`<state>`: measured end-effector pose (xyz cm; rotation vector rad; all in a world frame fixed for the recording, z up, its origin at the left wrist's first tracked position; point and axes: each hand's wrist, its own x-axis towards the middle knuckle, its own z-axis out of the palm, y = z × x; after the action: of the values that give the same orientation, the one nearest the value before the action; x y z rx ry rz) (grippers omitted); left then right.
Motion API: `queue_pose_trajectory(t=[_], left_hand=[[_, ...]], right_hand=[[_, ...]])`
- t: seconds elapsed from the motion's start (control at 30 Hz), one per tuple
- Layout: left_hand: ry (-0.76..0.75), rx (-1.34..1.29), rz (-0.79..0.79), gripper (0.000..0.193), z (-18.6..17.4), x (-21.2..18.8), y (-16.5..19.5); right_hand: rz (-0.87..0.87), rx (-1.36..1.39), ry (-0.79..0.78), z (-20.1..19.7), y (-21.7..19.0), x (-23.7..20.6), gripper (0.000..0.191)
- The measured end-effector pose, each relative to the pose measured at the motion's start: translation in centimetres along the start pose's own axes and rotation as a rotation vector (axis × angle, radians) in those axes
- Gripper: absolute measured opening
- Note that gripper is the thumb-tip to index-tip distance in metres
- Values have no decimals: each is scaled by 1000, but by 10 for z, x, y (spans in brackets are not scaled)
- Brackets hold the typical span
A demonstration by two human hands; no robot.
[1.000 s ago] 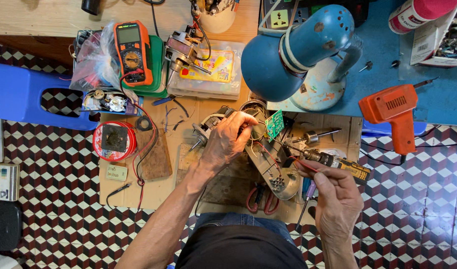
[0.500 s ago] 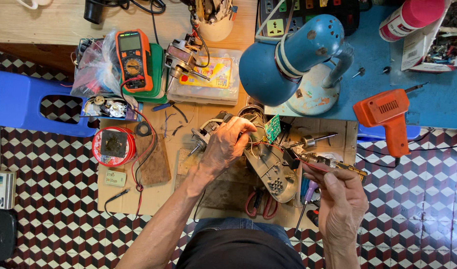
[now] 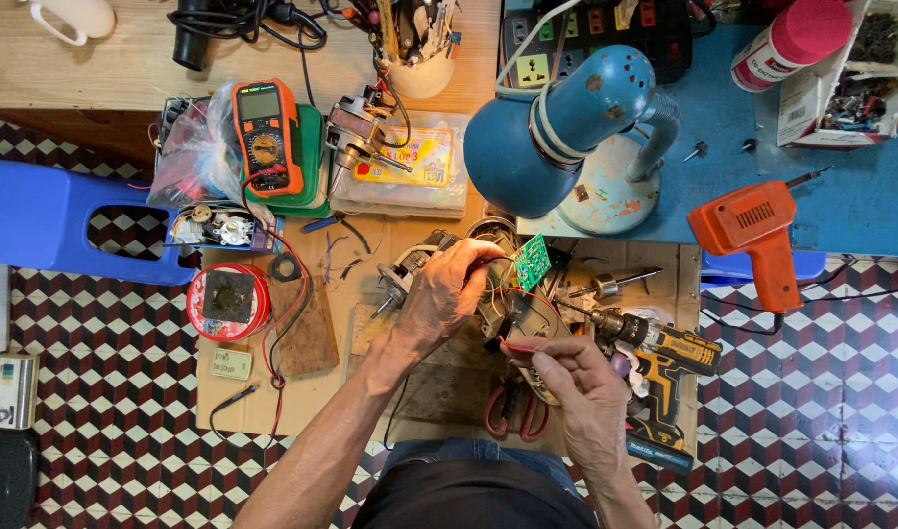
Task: The person repairs a small appliance at a cluttered workbench. They disassemble the appliance housing, handle a green circuit board and wiring, test components with a multimeter, apply heat with a heat gun, and work on the board with a soldering iron before reassembling the housing.
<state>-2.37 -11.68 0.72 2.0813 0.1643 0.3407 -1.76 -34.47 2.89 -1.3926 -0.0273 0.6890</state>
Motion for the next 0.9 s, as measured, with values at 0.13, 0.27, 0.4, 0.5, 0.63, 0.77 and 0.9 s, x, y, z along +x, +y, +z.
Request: queue_pose_trajectory(t=[0.13,0.27,0.4,0.5,0.63,0.77,0.9], left_hand=[[19,2,-3,25,-4,-3,2],[20,-19,-12,26,-10,-7,-1],[26,15,-57,25,-23,-18,-2],[112,54,-31,22,-35,-28,2],[128,-118,-301,19,-45,-53,13],[-60,-528,-648,35,-46,-75,4],[-127,-709,-727,41,-44,-84,-27]], right_hand=[[38,-41,9,4,-3,-6,13],[-37,-68,-48,5,-5,-11,11],[-88,-97,-93,13,0,-18,11],[-97,-92,-116,21,4,-19,11],[-83,-68,-116,35,1,-14,11],[-142,-175,-202,60,-1,-8,12],[-102,-413,-248,89,-5,-8,13]])
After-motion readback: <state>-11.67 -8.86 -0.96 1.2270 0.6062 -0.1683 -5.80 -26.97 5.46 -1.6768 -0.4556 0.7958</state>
